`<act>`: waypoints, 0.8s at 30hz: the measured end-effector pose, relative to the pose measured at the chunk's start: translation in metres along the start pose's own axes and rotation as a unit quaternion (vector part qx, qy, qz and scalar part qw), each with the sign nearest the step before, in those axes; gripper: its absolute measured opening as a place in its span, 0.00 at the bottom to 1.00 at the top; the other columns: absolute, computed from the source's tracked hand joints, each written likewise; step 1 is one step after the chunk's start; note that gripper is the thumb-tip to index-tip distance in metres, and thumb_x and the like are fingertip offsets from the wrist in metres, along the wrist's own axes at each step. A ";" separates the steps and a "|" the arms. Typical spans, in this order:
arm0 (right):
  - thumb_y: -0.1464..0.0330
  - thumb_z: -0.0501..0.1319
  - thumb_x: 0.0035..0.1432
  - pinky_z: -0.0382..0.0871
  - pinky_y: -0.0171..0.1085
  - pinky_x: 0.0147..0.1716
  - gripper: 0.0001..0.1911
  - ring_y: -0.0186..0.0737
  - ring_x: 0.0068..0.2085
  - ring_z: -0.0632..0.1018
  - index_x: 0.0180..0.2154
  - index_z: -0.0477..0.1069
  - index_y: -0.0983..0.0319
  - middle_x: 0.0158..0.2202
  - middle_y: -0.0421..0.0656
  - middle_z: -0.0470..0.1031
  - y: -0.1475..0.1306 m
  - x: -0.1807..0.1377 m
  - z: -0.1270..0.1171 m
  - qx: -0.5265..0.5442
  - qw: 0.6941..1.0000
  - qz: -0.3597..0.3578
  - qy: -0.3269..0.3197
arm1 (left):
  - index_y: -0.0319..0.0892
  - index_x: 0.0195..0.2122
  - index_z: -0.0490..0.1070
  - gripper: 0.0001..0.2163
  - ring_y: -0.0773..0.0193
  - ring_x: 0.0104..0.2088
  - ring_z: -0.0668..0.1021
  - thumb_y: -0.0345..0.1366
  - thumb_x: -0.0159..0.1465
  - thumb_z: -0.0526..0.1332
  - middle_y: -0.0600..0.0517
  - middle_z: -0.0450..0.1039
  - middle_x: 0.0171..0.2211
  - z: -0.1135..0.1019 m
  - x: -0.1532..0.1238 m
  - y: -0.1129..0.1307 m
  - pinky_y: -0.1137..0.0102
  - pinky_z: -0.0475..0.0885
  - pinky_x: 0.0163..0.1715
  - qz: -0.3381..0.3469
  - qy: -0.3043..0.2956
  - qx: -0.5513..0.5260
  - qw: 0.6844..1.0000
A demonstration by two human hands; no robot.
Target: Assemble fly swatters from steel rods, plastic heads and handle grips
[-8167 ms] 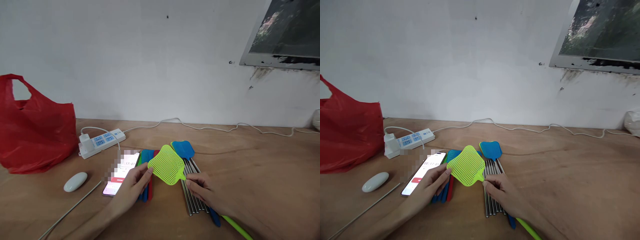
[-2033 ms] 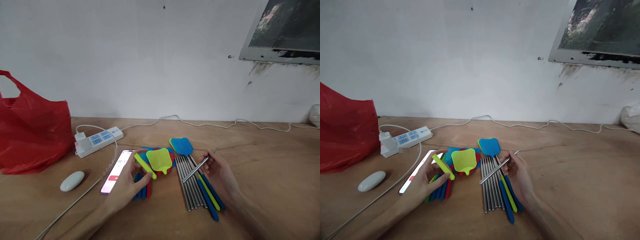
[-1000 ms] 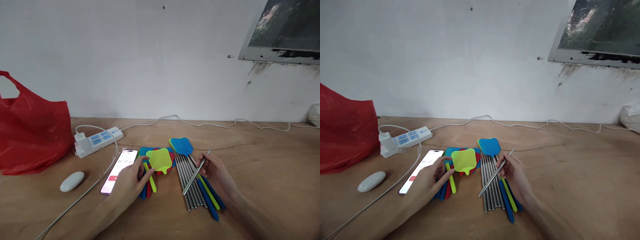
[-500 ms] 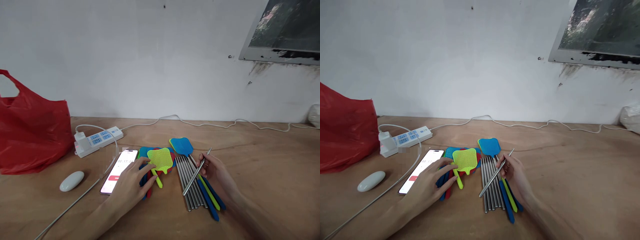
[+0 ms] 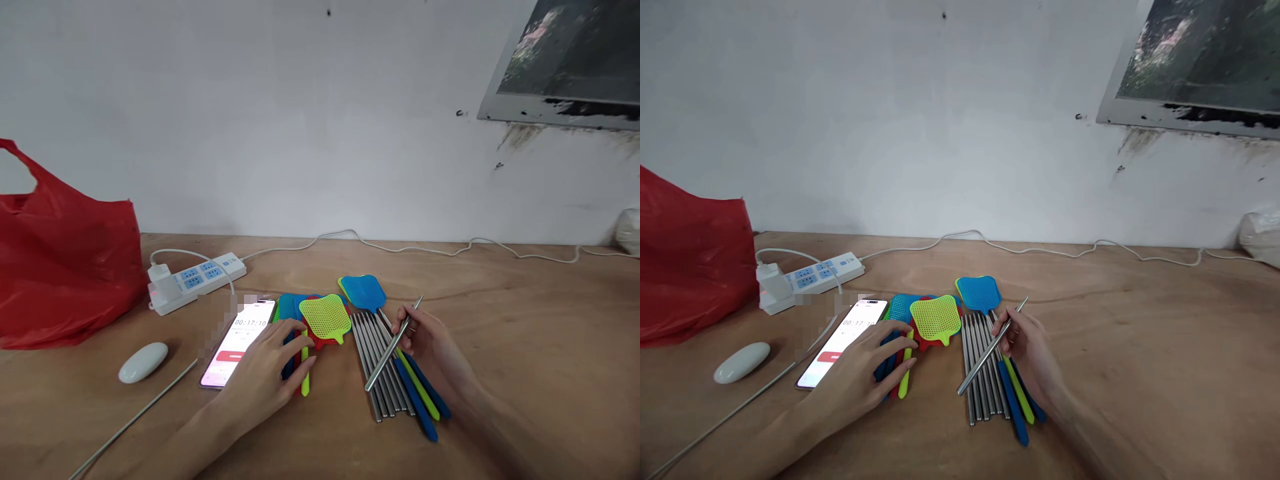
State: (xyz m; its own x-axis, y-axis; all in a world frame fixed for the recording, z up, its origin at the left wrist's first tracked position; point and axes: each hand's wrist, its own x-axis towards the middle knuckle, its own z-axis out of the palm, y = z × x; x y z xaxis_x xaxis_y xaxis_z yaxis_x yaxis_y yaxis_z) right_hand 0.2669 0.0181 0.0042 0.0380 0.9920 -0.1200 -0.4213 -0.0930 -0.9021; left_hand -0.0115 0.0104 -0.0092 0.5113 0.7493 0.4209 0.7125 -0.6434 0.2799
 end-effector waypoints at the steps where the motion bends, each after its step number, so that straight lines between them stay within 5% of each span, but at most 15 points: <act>1: 0.56 0.71 0.50 0.59 0.31 0.22 0.16 0.30 0.22 0.64 0.27 0.73 0.60 0.25 0.39 0.74 0.000 0.000 0.000 -0.001 1.000 0.000 -0.002 | 0.46 0.45 0.75 0.09 0.50 0.50 0.75 0.38 0.70 0.56 0.44 0.71 0.51 0.000 0.000 0.000 0.56 0.74 0.47 0.000 0.001 0.001 1.000; 18: 0.55 0.69 0.53 0.54 0.31 0.19 0.16 0.30 0.21 0.62 0.32 0.74 0.61 0.26 0.41 0.74 0.001 -0.005 0.006 -0.007 0.995 0.050 -0.089 | 0.47 0.59 0.65 0.18 0.47 0.53 0.74 0.38 0.68 0.58 0.44 0.72 0.55 0.003 -0.002 -0.002 0.52 0.72 0.52 -0.008 0.020 -0.013 1.000; 24: 0.51 0.65 0.58 0.42 0.30 0.16 0.19 0.27 0.17 0.43 0.34 0.75 0.61 0.12 0.28 0.48 0.003 -0.005 0.004 -0.035 0.991 0.056 -0.120 | 0.46 0.56 0.67 0.15 0.49 0.52 0.75 0.39 0.69 0.57 0.45 0.73 0.52 -0.001 0.000 0.001 0.55 0.73 0.50 -0.033 0.026 -0.030 0.999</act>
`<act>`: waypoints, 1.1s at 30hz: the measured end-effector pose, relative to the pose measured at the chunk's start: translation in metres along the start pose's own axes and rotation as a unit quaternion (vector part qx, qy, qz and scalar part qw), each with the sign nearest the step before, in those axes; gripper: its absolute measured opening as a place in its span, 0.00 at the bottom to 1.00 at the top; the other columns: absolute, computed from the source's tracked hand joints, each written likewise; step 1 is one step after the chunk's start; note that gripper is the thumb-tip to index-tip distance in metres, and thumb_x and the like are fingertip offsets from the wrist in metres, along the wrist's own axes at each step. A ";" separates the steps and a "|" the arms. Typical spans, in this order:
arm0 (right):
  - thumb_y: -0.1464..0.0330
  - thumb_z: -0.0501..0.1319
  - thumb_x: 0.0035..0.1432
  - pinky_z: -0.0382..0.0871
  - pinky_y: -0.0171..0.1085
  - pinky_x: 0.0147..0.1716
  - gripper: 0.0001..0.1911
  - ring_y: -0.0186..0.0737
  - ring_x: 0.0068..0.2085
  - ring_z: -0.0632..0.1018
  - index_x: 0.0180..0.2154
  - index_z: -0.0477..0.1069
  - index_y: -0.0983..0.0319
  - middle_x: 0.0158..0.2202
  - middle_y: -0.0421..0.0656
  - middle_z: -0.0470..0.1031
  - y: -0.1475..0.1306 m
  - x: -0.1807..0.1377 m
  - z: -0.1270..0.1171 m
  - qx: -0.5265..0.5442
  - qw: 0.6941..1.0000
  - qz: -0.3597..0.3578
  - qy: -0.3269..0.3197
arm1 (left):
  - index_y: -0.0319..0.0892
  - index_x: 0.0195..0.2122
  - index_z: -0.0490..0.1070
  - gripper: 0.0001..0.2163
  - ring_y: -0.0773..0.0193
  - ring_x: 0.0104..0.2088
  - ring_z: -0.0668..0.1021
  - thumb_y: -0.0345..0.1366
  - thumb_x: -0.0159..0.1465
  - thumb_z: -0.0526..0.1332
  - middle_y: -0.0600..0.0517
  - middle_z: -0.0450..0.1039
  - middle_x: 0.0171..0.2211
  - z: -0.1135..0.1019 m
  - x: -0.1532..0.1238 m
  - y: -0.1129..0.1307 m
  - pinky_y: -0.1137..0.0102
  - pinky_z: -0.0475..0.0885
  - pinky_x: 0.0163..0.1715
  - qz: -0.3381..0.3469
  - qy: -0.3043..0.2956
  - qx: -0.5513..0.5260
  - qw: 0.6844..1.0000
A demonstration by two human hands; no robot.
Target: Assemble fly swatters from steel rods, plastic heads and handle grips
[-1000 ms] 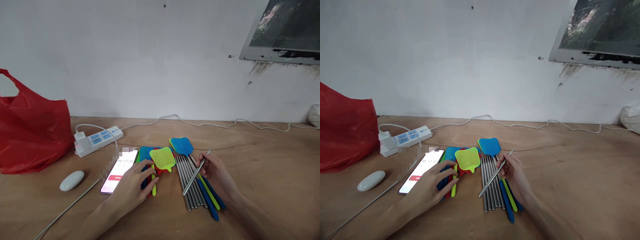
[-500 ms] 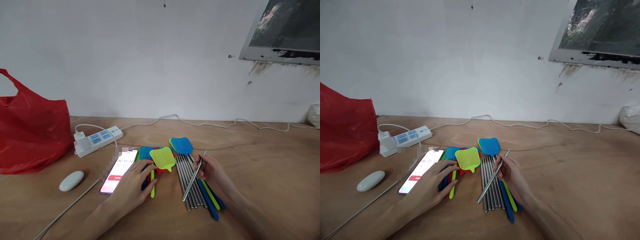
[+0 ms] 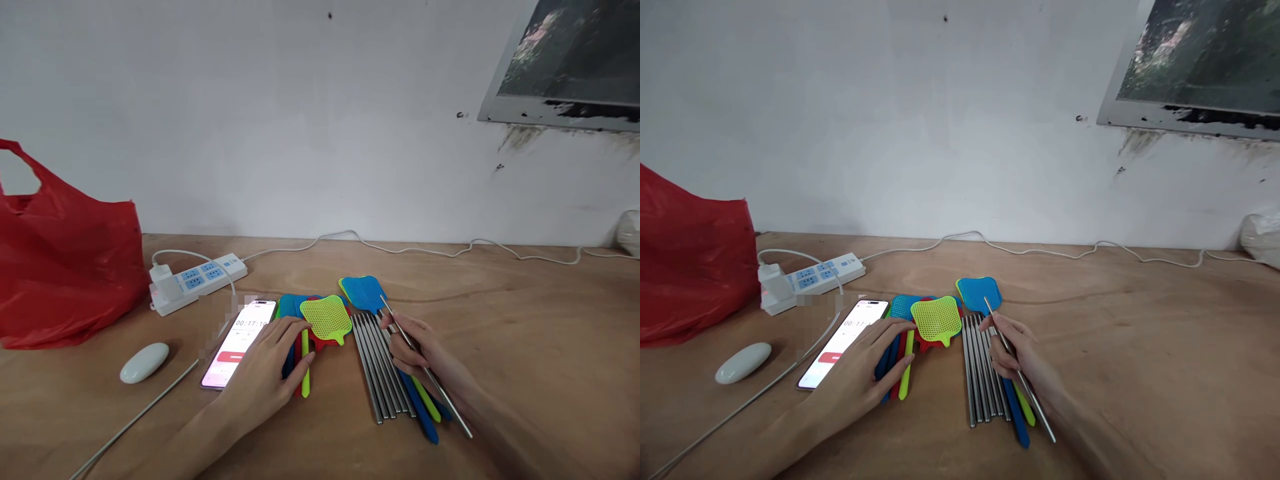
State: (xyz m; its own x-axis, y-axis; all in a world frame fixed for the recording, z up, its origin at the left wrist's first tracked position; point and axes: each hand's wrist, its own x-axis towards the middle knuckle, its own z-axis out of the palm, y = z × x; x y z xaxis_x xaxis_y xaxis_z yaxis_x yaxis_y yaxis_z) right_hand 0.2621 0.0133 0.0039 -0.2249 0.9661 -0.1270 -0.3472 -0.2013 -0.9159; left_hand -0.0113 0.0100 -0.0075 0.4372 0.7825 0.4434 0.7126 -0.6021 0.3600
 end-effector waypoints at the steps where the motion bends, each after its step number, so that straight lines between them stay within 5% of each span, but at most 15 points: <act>1: 0.51 0.66 0.57 0.40 0.30 0.15 0.19 0.27 0.17 0.42 0.34 0.75 0.61 0.12 0.27 0.45 -0.001 0.000 0.000 -0.002 1.000 -0.002 0.003 | 0.46 0.56 0.67 0.14 0.49 0.51 0.75 0.39 0.69 0.57 0.45 0.73 0.52 -0.001 0.000 0.001 0.56 0.73 0.50 -0.003 0.000 -0.003 1.000; 13: 0.53 0.72 0.49 0.47 0.29 0.16 0.18 0.28 0.19 0.51 0.30 0.76 0.61 0.18 0.34 0.61 -0.006 -0.001 0.005 -0.003 0.998 0.013 0.056 | 0.48 0.55 0.68 0.13 0.50 0.50 0.75 0.37 0.70 0.55 0.45 0.74 0.50 -0.004 0.002 0.005 0.57 0.73 0.49 -0.003 0.003 -0.038 0.999; 19: 0.56 0.76 0.44 0.50 0.26 0.14 0.19 0.24 0.18 0.53 0.26 0.77 0.64 0.18 0.31 0.53 -0.004 0.001 -0.002 0.038 0.993 -0.012 0.109 | 0.47 0.53 0.69 0.11 0.53 0.48 0.76 0.36 0.71 0.55 0.47 0.74 0.48 -0.005 0.002 0.006 0.60 0.73 0.46 0.008 0.007 -0.045 0.999; 27: 0.54 0.75 0.46 0.61 0.27 0.16 0.20 0.32 0.23 0.74 0.34 0.80 0.63 0.25 0.42 0.76 -0.006 -0.004 0.004 -0.044 0.999 0.021 0.020 | 0.48 0.54 0.67 0.13 0.56 0.47 0.76 0.31 0.73 0.49 0.48 0.75 0.47 -0.014 -0.001 0.010 0.63 0.72 0.47 0.081 -0.021 -0.077 0.994; 33: 0.54 0.72 0.50 0.68 0.29 0.20 0.19 0.35 0.26 0.79 0.36 0.79 0.63 0.30 0.46 0.82 0.006 -0.004 0.005 -0.125 0.990 0.031 -0.049 | 0.48 0.56 0.64 0.12 0.56 0.47 0.76 0.36 0.74 0.51 0.48 0.75 0.47 -0.011 -0.003 0.007 0.63 0.71 0.47 0.081 -0.024 -0.055 0.995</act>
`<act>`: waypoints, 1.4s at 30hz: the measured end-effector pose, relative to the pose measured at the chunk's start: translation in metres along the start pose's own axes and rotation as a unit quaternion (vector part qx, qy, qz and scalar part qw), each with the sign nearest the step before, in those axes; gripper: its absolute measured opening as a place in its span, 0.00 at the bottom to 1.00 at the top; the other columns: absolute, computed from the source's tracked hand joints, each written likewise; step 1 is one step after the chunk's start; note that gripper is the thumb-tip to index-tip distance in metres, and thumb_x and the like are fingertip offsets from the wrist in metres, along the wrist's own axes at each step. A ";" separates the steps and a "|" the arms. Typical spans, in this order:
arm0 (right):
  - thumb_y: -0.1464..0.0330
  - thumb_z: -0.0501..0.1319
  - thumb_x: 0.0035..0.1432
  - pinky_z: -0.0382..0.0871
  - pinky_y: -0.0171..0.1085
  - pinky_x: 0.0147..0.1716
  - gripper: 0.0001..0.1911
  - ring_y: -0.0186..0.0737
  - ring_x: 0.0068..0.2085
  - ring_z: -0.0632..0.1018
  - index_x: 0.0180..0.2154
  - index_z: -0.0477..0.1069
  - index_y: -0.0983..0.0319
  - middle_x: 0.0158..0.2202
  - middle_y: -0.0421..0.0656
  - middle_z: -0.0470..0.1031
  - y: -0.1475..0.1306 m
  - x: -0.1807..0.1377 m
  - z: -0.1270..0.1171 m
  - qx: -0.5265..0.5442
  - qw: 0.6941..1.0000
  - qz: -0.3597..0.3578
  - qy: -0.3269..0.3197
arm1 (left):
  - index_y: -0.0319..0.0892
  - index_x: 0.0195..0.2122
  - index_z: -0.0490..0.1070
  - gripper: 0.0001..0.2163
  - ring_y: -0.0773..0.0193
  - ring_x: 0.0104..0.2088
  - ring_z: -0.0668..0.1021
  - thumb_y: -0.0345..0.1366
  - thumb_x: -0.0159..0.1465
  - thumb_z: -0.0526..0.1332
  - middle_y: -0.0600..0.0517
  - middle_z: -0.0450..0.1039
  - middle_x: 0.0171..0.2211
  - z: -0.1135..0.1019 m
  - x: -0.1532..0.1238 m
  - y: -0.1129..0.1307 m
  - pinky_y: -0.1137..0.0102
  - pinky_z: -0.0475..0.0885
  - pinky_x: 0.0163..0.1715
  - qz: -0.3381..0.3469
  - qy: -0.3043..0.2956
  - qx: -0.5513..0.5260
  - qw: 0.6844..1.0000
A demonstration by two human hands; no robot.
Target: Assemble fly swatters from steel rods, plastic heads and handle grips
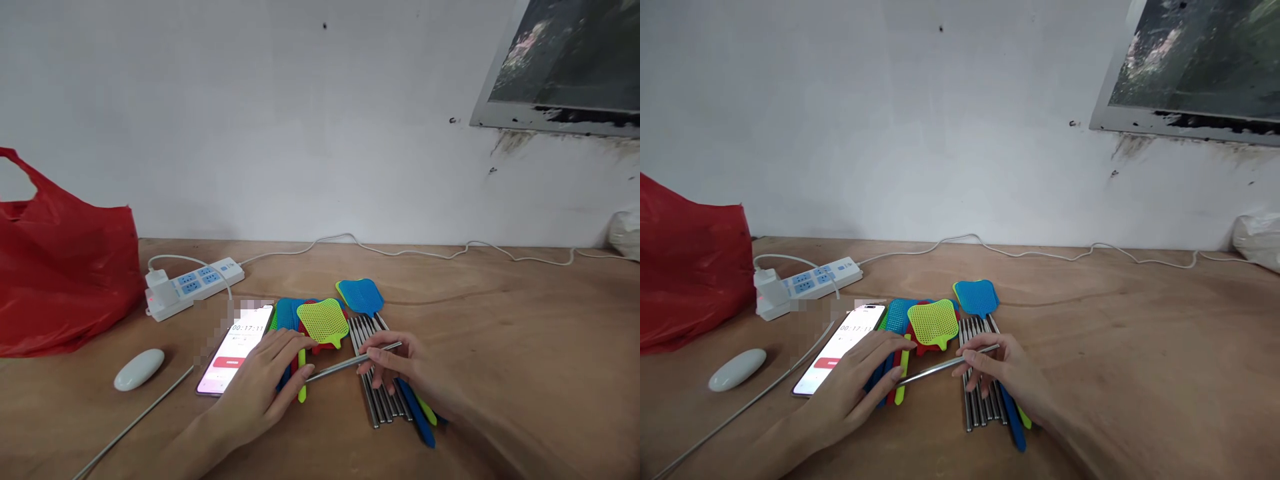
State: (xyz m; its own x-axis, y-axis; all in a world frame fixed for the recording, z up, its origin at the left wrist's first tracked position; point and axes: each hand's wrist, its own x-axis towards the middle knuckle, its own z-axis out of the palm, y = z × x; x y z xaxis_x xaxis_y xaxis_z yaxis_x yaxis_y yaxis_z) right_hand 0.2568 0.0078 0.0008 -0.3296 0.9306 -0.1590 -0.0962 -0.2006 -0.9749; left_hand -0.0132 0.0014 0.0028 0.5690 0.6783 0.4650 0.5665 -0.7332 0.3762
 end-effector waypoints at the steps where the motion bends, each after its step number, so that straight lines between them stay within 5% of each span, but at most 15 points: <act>1: 0.54 0.72 0.51 0.69 0.29 0.20 0.19 0.36 0.26 0.79 0.36 0.79 0.63 0.31 0.46 0.82 0.002 0.000 0.000 -0.011 1.000 -0.003 -0.015 | 0.48 0.56 0.63 0.12 0.55 0.47 0.76 0.37 0.74 0.52 0.48 0.75 0.48 0.002 -0.001 -0.001 0.63 0.71 0.47 0.007 -0.009 0.005 1.000; 7: 0.52 0.68 0.55 0.75 0.32 0.25 0.22 0.38 0.31 0.82 0.41 0.78 0.63 0.37 0.47 0.82 0.011 0.003 0.004 -0.067 0.995 -0.026 -0.073 | 0.46 0.52 0.64 0.09 0.58 0.38 0.80 0.38 0.76 0.47 0.51 0.77 0.42 0.011 -0.002 -0.002 0.67 0.72 0.37 0.062 -0.074 0.041 0.994; 11: 0.49 0.62 0.60 0.71 0.31 0.20 0.23 0.34 0.22 0.77 0.39 0.76 0.63 0.29 0.43 0.79 0.021 0.005 0.007 -0.183 0.979 -0.071 -0.043 | 0.44 0.47 0.63 0.10 0.57 0.31 0.78 0.34 0.76 0.44 0.51 0.77 0.37 0.010 0.001 -0.003 0.67 0.69 0.30 0.052 -0.090 0.092 0.990; 14: 0.51 0.57 0.65 0.66 0.31 0.20 0.20 0.33 0.20 0.73 0.37 0.75 0.61 0.21 0.38 0.73 0.020 0.003 0.008 -0.329 0.934 -0.135 -0.027 | 0.44 0.44 0.62 0.09 0.56 0.30 0.77 0.32 0.75 0.43 0.50 0.76 0.35 0.009 0.002 -0.002 0.66 0.67 0.29 0.047 -0.107 0.119 0.986; 18: 0.60 0.52 0.70 0.63 0.34 0.29 0.17 0.38 0.30 0.76 0.34 0.73 0.60 0.25 0.40 0.75 0.006 -0.004 0.011 -0.499 0.835 -0.230 -0.031 | 0.44 0.42 0.61 0.09 0.56 0.28 0.77 0.34 0.75 0.43 0.52 0.75 0.32 0.007 0.001 0.005 0.67 0.63 0.26 0.041 -0.121 0.140 0.982; 22: 0.66 0.50 0.71 0.55 0.35 0.27 0.16 0.37 0.27 0.73 0.31 0.69 0.60 0.25 0.39 0.73 -0.005 -0.008 0.015 -0.569 0.786 -0.236 -0.052 | 0.45 0.38 0.61 0.12 0.58 0.25 0.77 0.38 0.76 0.44 0.54 0.75 0.30 0.003 0.002 0.010 0.68 0.58 0.22 0.040 -0.131 0.169 0.976; 34: 0.66 0.47 0.72 0.51 0.34 0.24 0.19 0.34 0.23 0.66 0.25 0.58 0.59 0.22 0.36 0.66 -0.014 -0.015 -0.007 -0.606 0.754 -0.249 -0.042 | 0.46 0.33 0.61 0.16 0.62 0.21 0.72 0.38 0.77 0.41 0.56 0.71 0.26 -0.008 0.004 0.003 0.67 0.50 0.22 0.025 -0.136 0.163 0.977; 42: 0.68 0.47 0.72 0.52 0.35 0.23 0.15 0.35 0.23 0.70 0.30 0.61 0.59 0.24 0.37 0.71 -0.011 -0.022 0.000 -0.639 0.727 -0.248 -0.044 | 0.45 0.36 0.64 0.14 0.58 0.28 0.75 0.38 0.76 0.43 0.53 0.73 0.30 -0.016 0.001 0.005 0.67 0.61 0.28 -0.024 -0.170 0.123 0.977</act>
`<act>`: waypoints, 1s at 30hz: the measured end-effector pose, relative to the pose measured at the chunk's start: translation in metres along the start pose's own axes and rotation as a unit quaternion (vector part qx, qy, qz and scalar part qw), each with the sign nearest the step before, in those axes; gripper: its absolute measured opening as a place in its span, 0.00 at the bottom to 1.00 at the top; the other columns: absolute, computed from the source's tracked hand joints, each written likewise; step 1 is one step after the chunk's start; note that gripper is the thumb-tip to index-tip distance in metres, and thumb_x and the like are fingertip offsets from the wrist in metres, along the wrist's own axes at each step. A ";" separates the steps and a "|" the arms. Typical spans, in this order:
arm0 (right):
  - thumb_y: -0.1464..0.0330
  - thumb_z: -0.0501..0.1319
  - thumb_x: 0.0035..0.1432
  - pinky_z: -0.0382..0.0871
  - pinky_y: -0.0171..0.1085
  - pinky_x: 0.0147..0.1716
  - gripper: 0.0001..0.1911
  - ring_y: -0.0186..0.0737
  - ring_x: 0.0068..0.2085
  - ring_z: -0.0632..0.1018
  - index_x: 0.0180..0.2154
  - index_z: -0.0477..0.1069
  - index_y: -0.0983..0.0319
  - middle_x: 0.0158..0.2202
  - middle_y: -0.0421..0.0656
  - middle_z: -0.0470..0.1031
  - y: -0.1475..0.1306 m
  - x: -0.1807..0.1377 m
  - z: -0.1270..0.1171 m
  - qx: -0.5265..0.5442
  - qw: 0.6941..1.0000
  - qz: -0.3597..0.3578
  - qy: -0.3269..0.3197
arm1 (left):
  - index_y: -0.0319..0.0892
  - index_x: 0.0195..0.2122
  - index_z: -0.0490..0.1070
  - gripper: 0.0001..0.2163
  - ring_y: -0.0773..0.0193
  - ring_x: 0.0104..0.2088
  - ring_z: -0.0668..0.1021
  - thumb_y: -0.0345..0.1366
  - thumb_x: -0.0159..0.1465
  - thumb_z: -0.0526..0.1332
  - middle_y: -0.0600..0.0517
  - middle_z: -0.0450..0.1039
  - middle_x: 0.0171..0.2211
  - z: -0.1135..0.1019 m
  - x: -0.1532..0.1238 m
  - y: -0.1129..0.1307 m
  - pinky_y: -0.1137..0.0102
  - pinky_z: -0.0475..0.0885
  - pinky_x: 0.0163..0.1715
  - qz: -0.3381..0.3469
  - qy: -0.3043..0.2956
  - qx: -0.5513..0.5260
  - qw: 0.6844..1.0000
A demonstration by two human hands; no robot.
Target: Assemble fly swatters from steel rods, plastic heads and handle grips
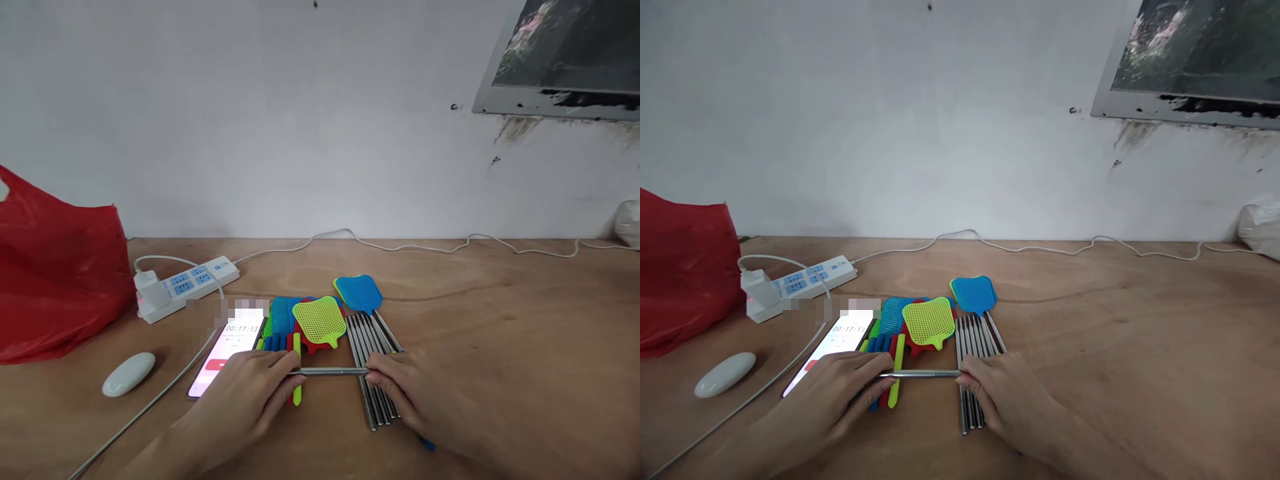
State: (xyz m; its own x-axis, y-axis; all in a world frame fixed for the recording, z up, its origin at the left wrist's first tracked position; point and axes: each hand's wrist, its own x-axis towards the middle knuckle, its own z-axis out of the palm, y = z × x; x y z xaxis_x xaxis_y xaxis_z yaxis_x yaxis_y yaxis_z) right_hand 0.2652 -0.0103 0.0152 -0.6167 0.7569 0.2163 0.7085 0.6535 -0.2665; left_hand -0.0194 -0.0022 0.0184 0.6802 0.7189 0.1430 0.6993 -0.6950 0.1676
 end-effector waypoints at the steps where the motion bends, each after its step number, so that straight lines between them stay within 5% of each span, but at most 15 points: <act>1: 0.68 0.47 0.72 0.52 0.35 0.24 0.14 0.36 0.23 0.71 0.31 0.62 0.59 0.24 0.37 0.72 -0.001 0.001 0.002 0.006 1.000 -0.002 -0.003 | 0.45 0.36 0.64 0.13 0.58 0.30 0.76 0.38 0.75 0.44 0.52 0.74 0.32 -0.001 0.001 0.003 0.67 0.63 0.30 -0.006 -0.003 -0.004 1.000; 6: 0.69 0.47 0.72 0.55 0.36 0.27 0.10 0.38 0.29 0.76 0.40 0.66 0.59 0.30 0.39 0.76 -0.007 0.003 0.015 0.037 0.999 -0.026 0.000 | 0.46 0.41 0.66 0.10 0.58 0.34 0.78 0.40 0.75 0.47 0.52 0.76 0.36 0.003 0.009 0.024 0.68 0.65 0.32 0.009 -0.017 -0.041 0.999; 15: 0.76 0.45 0.66 0.54 0.36 0.25 0.15 0.37 0.25 0.71 0.29 0.62 0.59 0.24 0.40 0.72 -0.010 0.004 0.019 0.029 0.991 -0.073 0.111 | 0.45 0.31 0.62 0.14 0.61 0.23 0.74 0.36 0.75 0.45 0.55 0.71 0.26 0.008 0.019 0.032 0.70 0.52 0.22 0.016 -0.001 -0.048 0.999; 21: 0.74 0.48 0.68 0.56 0.36 0.28 0.13 0.37 0.26 0.71 0.31 0.64 0.60 0.27 0.39 0.73 -0.015 -0.001 -0.004 0.010 0.997 -0.048 0.065 | 0.45 0.33 0.62 0.15 0.62 0.24 0.73 0.39 0.76 0.43 0.55 0.72 0.27 0.005 0.016 0.026 0.70 0.52 0.23 0.030 0.015 -0.052 0.998; 26: 0.67 0.55 0.68 0.59 0.40 0.36 0.07 0.44 0.35 0.75 0.39 0.69 0.61 0.34 0.43 0.78 -0.017 0.001 0.003 -0.073 0.992 -0.065 0.082 | 0.45 0.34 0.64 0.14 0.60 0.25 0.75 0.38 0.76 0.45 0.55 0.73 0.28 0.009 0.021 0.025 0.69 0.54 0.23 0.036 0.006 -0.045 0.998; 30: 0.74 0.52 0.67 0.54 0.39 0.28 0.12 0.38 0.26 0.72 0.30 0.67 0.60 0.26 0.40 0.75 -0.016 0.006 0.017 -0.112 0.988 -0.083 0.059 | 0.45 0.33 0.63 0.14 0.60 0.24 0.75 0.36 0.75 0.45 0.55 0.72 0.27 0.010 0.023 0.026 0.69 0.53 0.23 0.050 -0.003 -0.031 0.998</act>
State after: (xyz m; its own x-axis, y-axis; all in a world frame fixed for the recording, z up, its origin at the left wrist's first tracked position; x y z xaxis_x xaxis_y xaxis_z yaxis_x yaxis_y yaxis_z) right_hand 0.2441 -0.0160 0.0049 -0.6955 0.6264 0.3519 0.6675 0.7446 -0.0062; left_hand 0.0168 -0.0037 0.0167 0.7476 0.6452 0.1573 0.6123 -0.7614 0.2131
